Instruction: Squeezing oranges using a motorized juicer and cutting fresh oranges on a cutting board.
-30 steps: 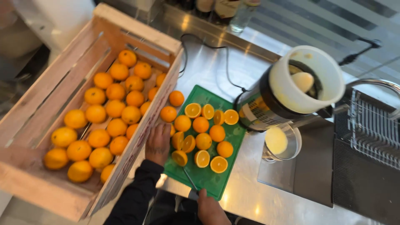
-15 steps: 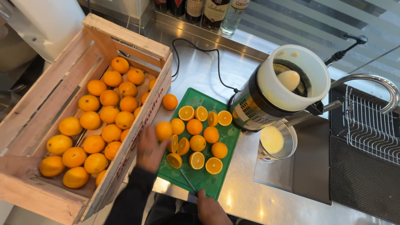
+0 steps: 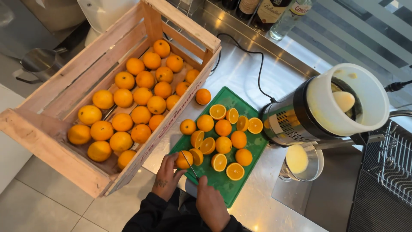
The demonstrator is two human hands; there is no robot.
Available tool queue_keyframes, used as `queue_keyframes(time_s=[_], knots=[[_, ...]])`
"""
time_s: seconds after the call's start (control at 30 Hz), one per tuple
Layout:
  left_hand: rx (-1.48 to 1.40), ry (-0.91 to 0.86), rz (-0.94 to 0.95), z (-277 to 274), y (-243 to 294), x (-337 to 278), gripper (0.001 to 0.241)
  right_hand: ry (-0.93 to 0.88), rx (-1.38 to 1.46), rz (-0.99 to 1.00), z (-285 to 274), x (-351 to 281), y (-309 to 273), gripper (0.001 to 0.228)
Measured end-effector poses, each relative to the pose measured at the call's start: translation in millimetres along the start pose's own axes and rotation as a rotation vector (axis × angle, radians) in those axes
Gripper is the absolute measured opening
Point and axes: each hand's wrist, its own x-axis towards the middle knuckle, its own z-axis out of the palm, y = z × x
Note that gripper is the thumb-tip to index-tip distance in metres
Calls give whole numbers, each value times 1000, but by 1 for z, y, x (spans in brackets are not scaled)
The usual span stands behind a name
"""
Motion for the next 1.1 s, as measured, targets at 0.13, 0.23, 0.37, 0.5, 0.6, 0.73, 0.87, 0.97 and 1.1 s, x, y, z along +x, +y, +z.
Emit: queue_keyframes(time_s=[0.13,0.23,0.37,0.5,0.6,0.73,0.87,0.97,1.1], knots=[[-106,-46,-64,4,-12,-7,62,13,-62,-7,10,6,-3,13],[-15,-64,-91,2,-13,6,62,53,-22,4,18,28,-10,13],[94,-70,-17,7,-13,-10,55,237,-174,-116,43,17,8,23],[147,-22,103,14,-44,9,59,229,-234,-63,29,48,-15,27],[150,-88,40,13,-38,-12,51,168,-185,-8,44,41,-6,12],[155,-9,161,12,-23,25,56,81,-20,1,95,15,68,32],[110,79,79,4,31,28,63,187,-276,-27,109,-48,118,29],[349,189,219,4,80,68,54,-302,-23,269,102,-54,141,41],[514,-220,433,56,97,97,34,-392,-5,540,80,-85,145,49]])
